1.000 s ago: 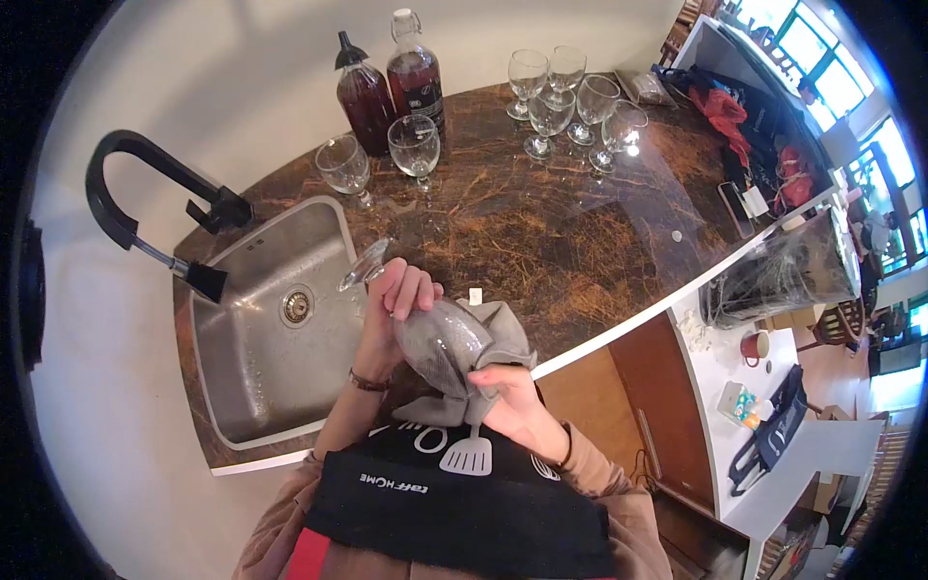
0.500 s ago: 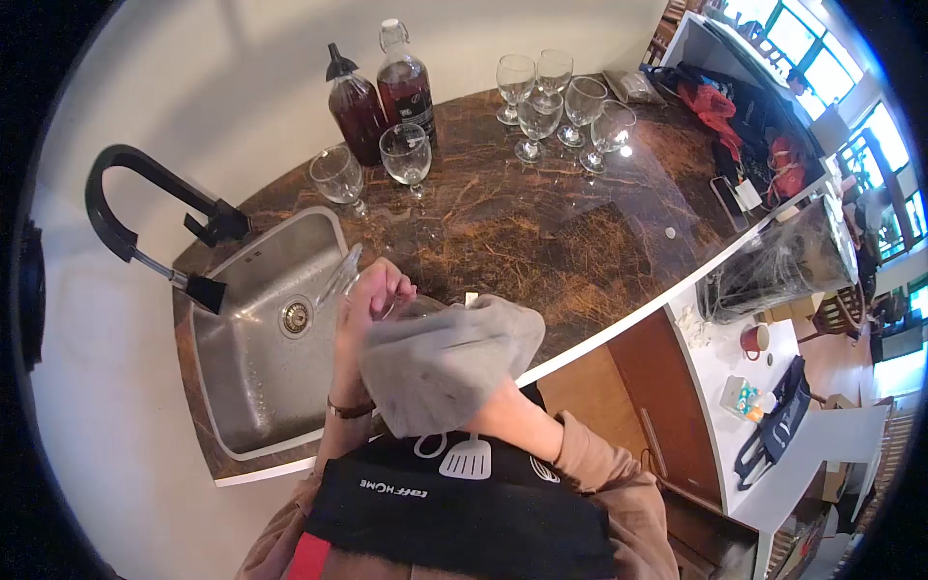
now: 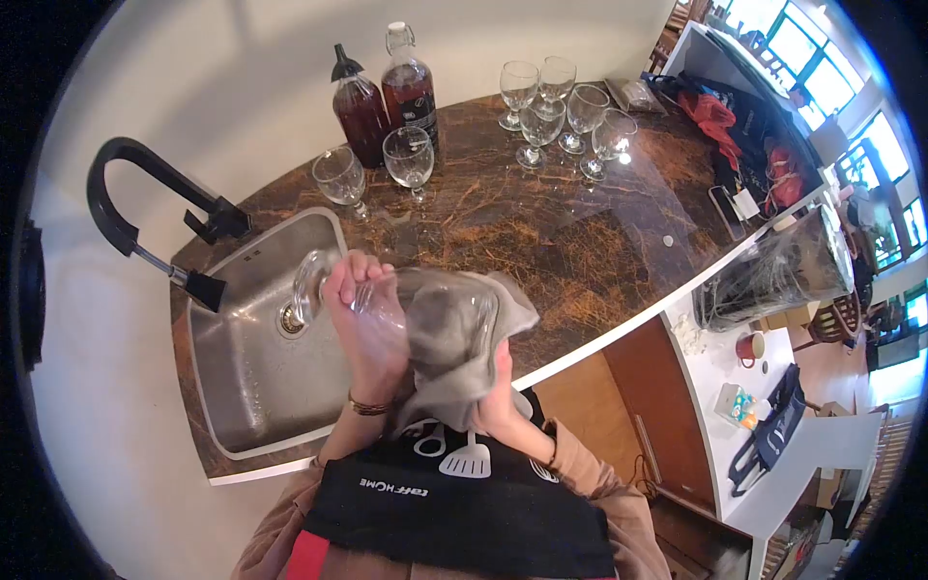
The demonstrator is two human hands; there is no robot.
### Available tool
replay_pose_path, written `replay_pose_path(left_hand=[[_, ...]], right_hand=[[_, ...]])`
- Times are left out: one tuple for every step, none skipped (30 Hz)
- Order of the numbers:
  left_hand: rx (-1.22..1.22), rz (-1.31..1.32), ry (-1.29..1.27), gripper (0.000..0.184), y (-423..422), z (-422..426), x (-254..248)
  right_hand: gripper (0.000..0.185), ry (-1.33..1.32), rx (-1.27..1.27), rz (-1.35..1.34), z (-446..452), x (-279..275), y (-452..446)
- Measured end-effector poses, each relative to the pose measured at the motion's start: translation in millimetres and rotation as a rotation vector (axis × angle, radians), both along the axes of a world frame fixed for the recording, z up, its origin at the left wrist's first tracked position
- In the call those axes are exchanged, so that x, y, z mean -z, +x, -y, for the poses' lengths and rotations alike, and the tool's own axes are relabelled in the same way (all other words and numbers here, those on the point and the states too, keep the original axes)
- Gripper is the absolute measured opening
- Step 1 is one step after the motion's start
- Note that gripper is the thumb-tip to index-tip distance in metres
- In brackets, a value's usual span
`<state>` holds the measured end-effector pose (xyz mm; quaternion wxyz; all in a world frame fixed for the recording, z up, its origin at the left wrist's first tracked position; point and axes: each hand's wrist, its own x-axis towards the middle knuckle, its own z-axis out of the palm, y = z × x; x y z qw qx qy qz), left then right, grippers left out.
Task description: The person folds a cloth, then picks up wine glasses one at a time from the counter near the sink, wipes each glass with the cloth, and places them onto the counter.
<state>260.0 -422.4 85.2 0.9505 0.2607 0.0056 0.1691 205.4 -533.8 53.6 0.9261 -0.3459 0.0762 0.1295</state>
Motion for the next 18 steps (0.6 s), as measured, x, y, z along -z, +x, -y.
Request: replay_pose_path(left_hand=[[-0.155, -0.045, 0.008, 0.030, -1, 6, -2], [-0.146, -0.041, 0.011, 0.030, -2, 10, 0], [-0.222, 0.017, 0.114, 0.030, -6, 14, 6], [-0.299, 0.074, 0.217, 0.031, -9, 18, 12], [-0.295, 0.072, 0.215, 0.031, -11, 22, 17], [-0.424, 0.195, 0.395, 0.030, -12, 26, 22], [-0.550, 0.320, 0.576, 0.030, -15, 28, 28], [-0.546, 0.317, 0.578, 0.030, -18, 25, 34], [-0.597, 0.377, 0.883, 0.027, -22, 19, 41], [-0.640, 0.435, 1.191, 0.024, -26, 13, 47], [-0.621, 0.452, 1.328, 0.021, -31, 8, 53], [-0.620, 0.452, 1.329, 0.021, -29, 2, 60], [-0.585, 0.616, 1.417, 0.031, -26, -5, 70], [-0.544, 0.780, 1.500, 0.043, -22, -8, 79], [-0.631, 0.833, 1.491, 0.058, -17, -9, 86], [-0.628, 0.830, 1.492, 0.058, -20, -10, 92], [-0.542, 0.454, 1.519, 0.056, -25, -11, 86], [-0.450, 0.082, 1.512, 0.053, -28, -11, 79]], right_hand=[[0.067, 0.026, -0.019, 0.039, 0, 3, -1], [0.070, 0.052, -0.037, 0.080, -1, 8, -2], [0.071, 0.039, 0.004, 0.111, -3, 20, -6], [0.071, 0.039, 0.010, 0.112, -5, 26, -3], [0.072, -0.007, 0.035, 0.115, -7, 27, -1], [0.072, -0.053, 0.059, 0.116, -8, 24, 2], [0.072, -0.053, 0.062, 0.113, -6, 18, 4], [0.071, -0.065, 0.067, 0.071, -6, -6, 11], [0.070, -0.077, 0.073, 0.029, -4, -20, 18], [0.070, -0.076, 0.075, 0.027, 0, -20, 25], [0.069, 0.087, 0.019, 0.001, 8, -17, 30], [0.067, 0.250, -0.037, -0.025, 16, -14, 35], [0.066, 0.323, -0.096, 0.036, 22, -9, 39], [0.066, 0.325, -0.096, 0.034, 23, -9, 40], [0.064, 0.198, -0.088, 0.052, 23, -8, 41], [0.063, 0.071, -0.081, 0.069, 24, -8, 41], [0.063, 0.119, -0.084, 0.045, 24, -6, 41], [0.063, 0.120, -0.085, 0.043, 25, -6, 42]])
